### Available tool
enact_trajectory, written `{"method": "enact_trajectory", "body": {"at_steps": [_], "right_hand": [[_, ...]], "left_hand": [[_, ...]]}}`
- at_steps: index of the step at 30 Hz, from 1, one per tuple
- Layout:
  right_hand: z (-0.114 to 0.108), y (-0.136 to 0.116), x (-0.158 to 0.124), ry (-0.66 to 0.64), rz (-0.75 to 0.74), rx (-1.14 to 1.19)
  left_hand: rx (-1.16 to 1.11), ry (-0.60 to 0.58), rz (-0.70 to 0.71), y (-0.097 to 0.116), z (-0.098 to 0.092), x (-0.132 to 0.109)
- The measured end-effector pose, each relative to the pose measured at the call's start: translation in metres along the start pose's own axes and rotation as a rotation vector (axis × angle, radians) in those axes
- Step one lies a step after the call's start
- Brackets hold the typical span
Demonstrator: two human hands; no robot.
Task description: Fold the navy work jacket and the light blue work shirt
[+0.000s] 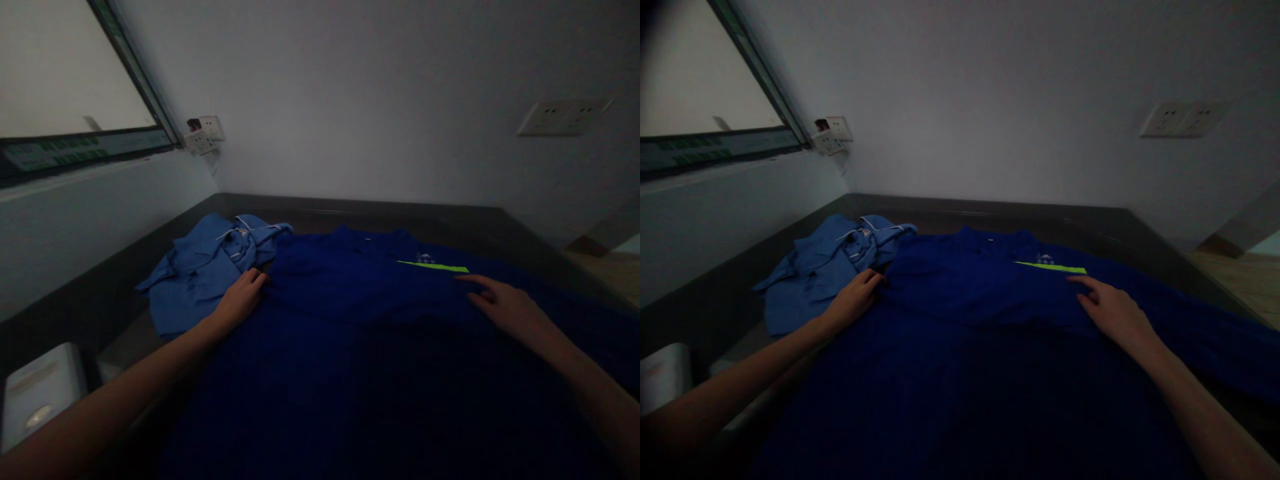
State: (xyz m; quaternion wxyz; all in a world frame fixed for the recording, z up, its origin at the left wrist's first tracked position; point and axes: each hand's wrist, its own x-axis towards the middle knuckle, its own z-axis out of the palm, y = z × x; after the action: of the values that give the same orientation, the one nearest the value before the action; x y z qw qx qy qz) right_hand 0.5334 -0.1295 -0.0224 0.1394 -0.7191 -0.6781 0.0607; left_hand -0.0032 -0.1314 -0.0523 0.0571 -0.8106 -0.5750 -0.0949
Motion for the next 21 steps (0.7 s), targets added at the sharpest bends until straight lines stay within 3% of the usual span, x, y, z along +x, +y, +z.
{"method": "enact_trajectory", "body": {"at_steps": [6,9,12,14,17,19,21], "right_hand": [[0.011,0.023,-0.022,-0.189,0.035,-0.067],[-0.002,-0.001,-0.022,-0.149,0.08,-0.267],[-0.019,-0.074,-0.001,0.019,-0.091,-0.274],[-0.019,-0.144,0.022,-0.005,-0.33,-0.118],[0.006,-0.251,0.059,-0.15,-0.643,0.092],[0.033,-0.31,0.083,-0.156,-0.618,0.096],[0.06,-0.353,0.103,-0.157,-0.578,0.093]], "left_hand": [[-0.041,0.066,0.001,0.006,0.004,-0.004],[-0.057,0.063,-0.013,0.008,0.003,-0.004],[-0.114,0.088,-0.051,0.008,0.005,-0.004],[-0.156,0.133,-0.069,0.008,0.007,-0.004],[-0.197,0.178,-0.084,0.009,0.008,-0.005],[-0.205,0.172,-0.1,0.011,0.006,-0.006],[-0.206,0.144,-0.134,0.011,0.005,-0.007]]}}
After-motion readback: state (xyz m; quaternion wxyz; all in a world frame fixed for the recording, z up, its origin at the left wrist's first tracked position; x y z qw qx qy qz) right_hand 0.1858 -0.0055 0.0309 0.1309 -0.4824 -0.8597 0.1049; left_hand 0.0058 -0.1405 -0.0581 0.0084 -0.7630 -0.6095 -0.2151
